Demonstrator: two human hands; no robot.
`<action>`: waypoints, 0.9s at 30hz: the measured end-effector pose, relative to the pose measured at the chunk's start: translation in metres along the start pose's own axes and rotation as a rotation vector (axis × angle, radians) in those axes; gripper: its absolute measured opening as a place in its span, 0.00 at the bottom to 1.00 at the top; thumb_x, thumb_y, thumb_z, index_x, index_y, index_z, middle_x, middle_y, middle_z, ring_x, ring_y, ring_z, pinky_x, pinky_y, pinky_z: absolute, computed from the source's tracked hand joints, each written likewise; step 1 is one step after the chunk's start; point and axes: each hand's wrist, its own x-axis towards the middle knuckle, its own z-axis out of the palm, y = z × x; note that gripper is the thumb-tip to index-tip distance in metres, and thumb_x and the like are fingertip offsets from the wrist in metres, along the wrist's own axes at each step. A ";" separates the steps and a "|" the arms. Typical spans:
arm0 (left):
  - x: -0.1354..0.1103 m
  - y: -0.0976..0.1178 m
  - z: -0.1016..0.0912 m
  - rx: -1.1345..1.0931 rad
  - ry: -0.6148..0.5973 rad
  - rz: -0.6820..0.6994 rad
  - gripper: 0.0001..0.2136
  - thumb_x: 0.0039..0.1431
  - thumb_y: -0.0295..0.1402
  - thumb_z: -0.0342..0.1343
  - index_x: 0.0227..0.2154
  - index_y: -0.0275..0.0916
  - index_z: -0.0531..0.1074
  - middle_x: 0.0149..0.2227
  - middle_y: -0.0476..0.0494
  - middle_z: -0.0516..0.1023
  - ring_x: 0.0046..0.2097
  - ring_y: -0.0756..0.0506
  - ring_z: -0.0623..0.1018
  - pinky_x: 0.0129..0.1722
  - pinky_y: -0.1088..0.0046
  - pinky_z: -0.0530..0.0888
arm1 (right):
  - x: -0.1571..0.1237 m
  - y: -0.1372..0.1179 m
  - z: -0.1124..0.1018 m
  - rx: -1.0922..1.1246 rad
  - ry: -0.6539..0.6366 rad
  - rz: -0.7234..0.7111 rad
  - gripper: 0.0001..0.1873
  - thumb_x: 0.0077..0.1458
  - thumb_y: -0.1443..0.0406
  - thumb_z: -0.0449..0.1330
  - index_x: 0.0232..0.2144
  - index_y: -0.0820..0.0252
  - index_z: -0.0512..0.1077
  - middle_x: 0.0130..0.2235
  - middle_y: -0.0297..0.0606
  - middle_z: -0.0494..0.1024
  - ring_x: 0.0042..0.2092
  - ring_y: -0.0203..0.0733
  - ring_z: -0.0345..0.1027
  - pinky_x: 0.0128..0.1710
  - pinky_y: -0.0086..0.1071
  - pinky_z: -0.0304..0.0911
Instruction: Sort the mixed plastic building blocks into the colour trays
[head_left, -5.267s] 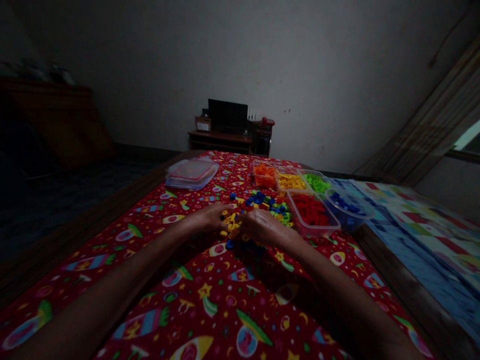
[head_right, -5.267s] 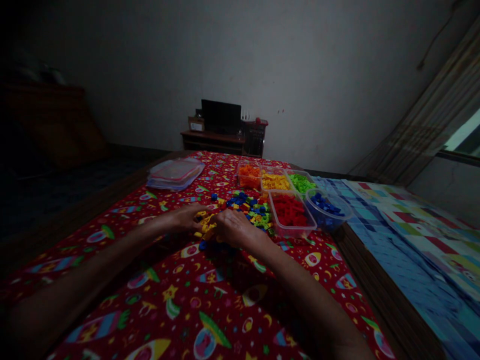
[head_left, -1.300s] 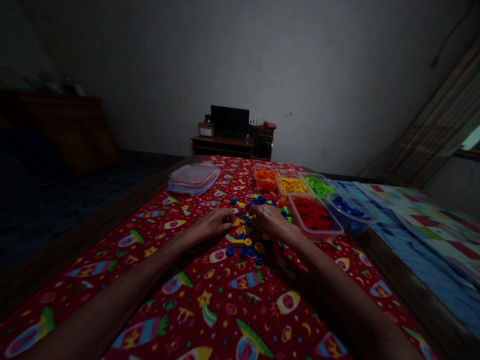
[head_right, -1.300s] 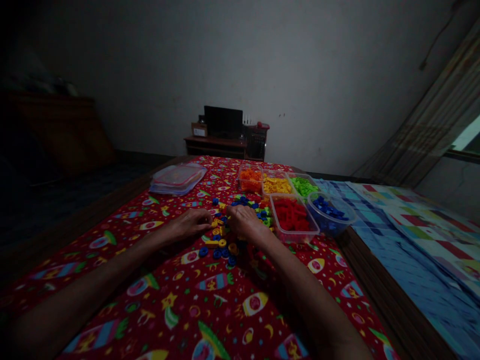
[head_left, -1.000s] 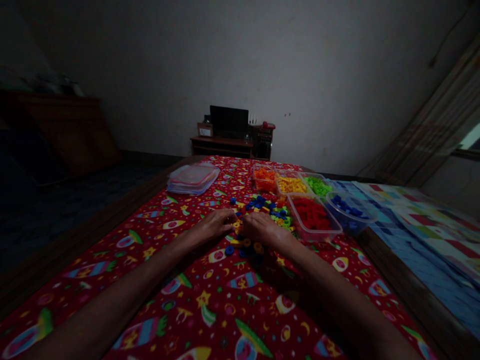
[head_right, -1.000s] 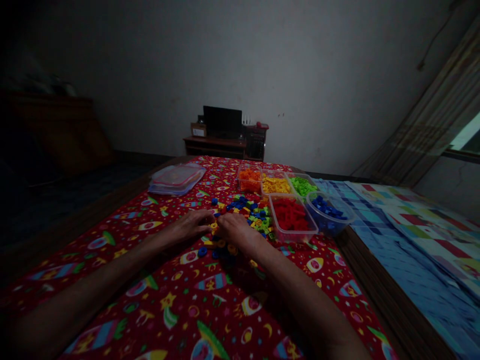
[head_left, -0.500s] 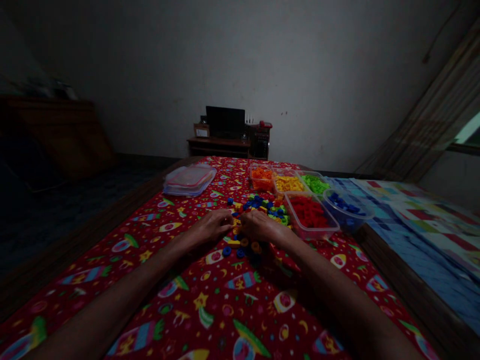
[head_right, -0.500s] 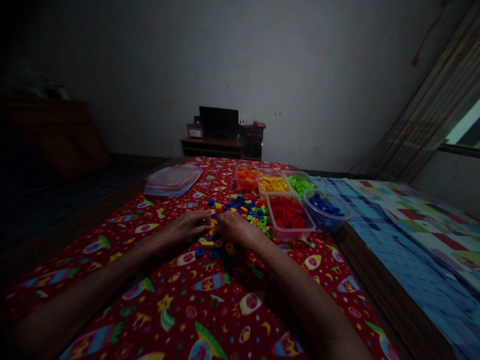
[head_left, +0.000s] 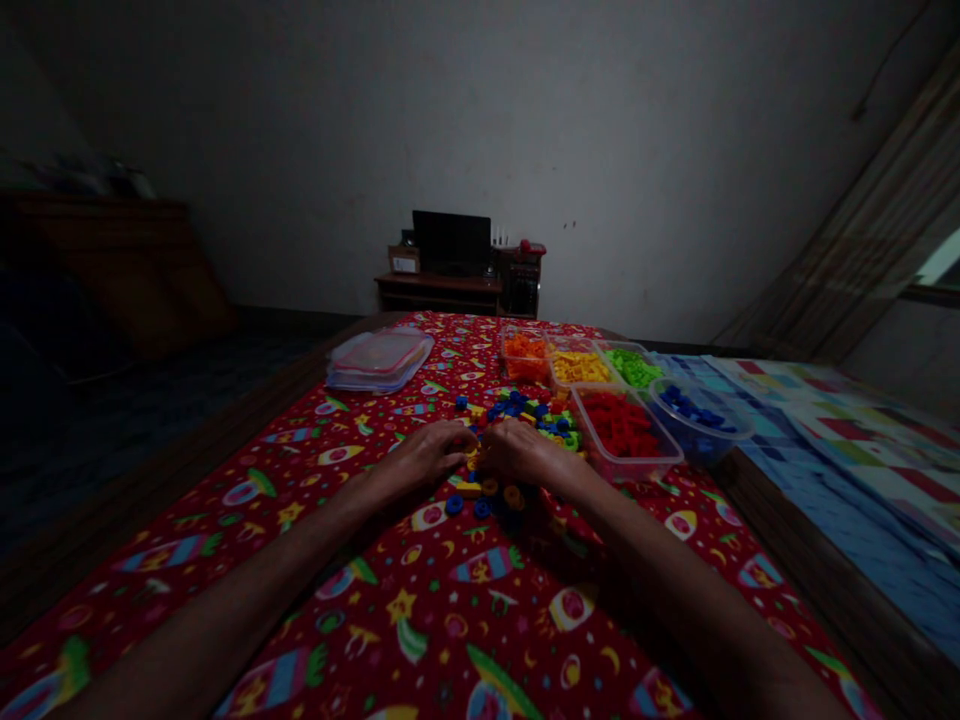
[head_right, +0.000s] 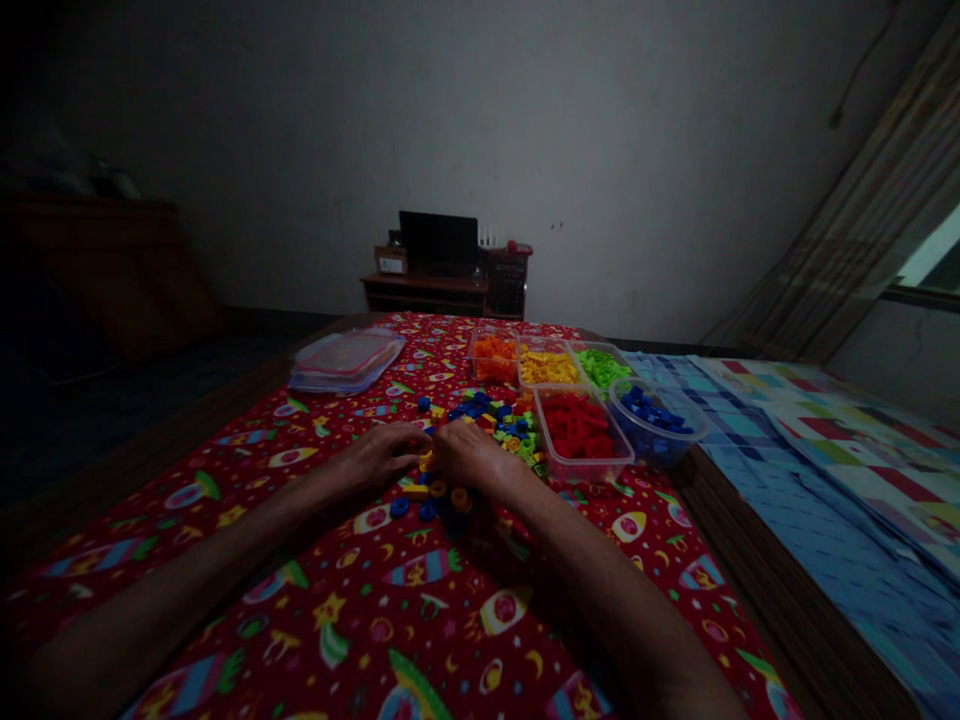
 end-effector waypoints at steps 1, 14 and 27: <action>0.000 0.000 0.000 0.015 0.001 0.000 0.08 0.54 0.29 0.54 0.38 0.39 0.72 0.39 0.46 0.76 0.42 0.46 0.74 0.45 0.71 0.69 | -0.001 -0.003 0.000 0.011 0.002 -0.019 0.07 0.55 0.70 0.55 0.36 0.67 0.71 0.34 0.43 0.72 0.36 0.38 0.62 0.37 0.29 0.56; -0.007 -0.003 0.005 0.039 0.054 0.118 0.10 0.60 0.35 0.51 0.43 0.40 0.71 0.44 0.42 0.74 0.47 0.44 0.73 0.47 0.69 0.69 | 0.010 0.017 -0.030 0.341 -0.044 0.071 0.06 0.47 0.72 0.54 0.25 0.68 0.71 0.21 0.28 0.62 0.25 0.29 0.49 0.25 0.26 0.44; -0.005 0.007 0.000 0.107 -0.007 0.046 0.06 0.58 0.30 0.49 0.38 0.39 0.67 0.40 0.43 0.72 0.42 0.45 0.72 0.44 0.69 0.70 | 0.007 0.019 -0.038 0.480 -0.067 0.171 0.06 0.45 0.71 0.54 0.23 0.68 0.71 0.22 0.30 0.68 0.25 0.29 0.56 0.25 0.24 0.48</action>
